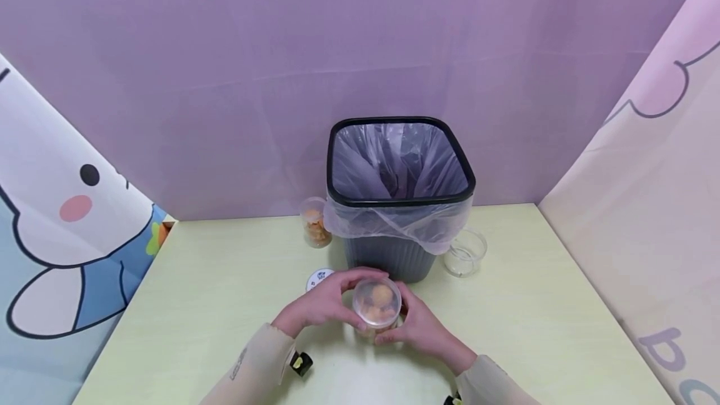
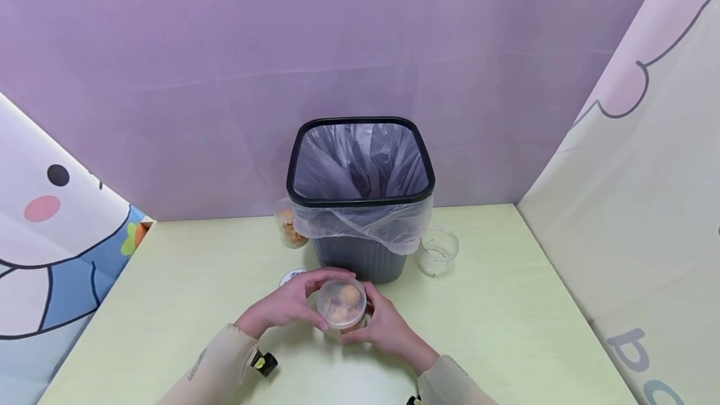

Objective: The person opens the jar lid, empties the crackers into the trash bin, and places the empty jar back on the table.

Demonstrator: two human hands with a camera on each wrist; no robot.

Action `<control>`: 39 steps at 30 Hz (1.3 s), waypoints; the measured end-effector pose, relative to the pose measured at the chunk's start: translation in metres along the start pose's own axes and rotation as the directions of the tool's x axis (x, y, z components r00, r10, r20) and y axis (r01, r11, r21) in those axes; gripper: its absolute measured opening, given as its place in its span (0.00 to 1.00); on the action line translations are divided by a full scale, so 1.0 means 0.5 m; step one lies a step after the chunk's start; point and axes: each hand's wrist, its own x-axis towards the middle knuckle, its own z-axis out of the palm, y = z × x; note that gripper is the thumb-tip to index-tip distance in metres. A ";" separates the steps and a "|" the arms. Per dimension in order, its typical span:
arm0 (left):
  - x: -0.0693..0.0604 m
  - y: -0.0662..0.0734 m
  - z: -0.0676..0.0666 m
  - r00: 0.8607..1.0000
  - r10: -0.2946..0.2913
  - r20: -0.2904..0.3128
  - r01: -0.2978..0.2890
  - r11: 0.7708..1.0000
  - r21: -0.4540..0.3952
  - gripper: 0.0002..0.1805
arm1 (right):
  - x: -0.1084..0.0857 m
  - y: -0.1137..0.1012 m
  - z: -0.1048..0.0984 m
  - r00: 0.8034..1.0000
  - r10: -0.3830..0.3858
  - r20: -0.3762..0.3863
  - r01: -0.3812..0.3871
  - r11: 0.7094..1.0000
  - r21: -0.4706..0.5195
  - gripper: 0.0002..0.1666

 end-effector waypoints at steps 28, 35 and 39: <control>-0.037 0.056 0.139 0.808 -0.106 -0.580 0.145 0.989 0.022 0.49 | -0.001 0.009 -0.002 0.999 -0.032 -0.004 0.032 0.999 -0.008 0.49; -0.042 0.056 0.136 0.821 -0.125 -0.558 0.150 0.989 -0.001 0.52 | -0.001 0.008 -0.003 0.999 -0.046 -0.005 0.046 0.998 -0.032 0.49; -0.046 0.051 0.117 0.858 -0.114 -0.500 0.138 0.990 0.011 0.53 | 0.000 0.004 0.000 1.000 -0.021 -0.009 0.020 1.000 -0.015 0.51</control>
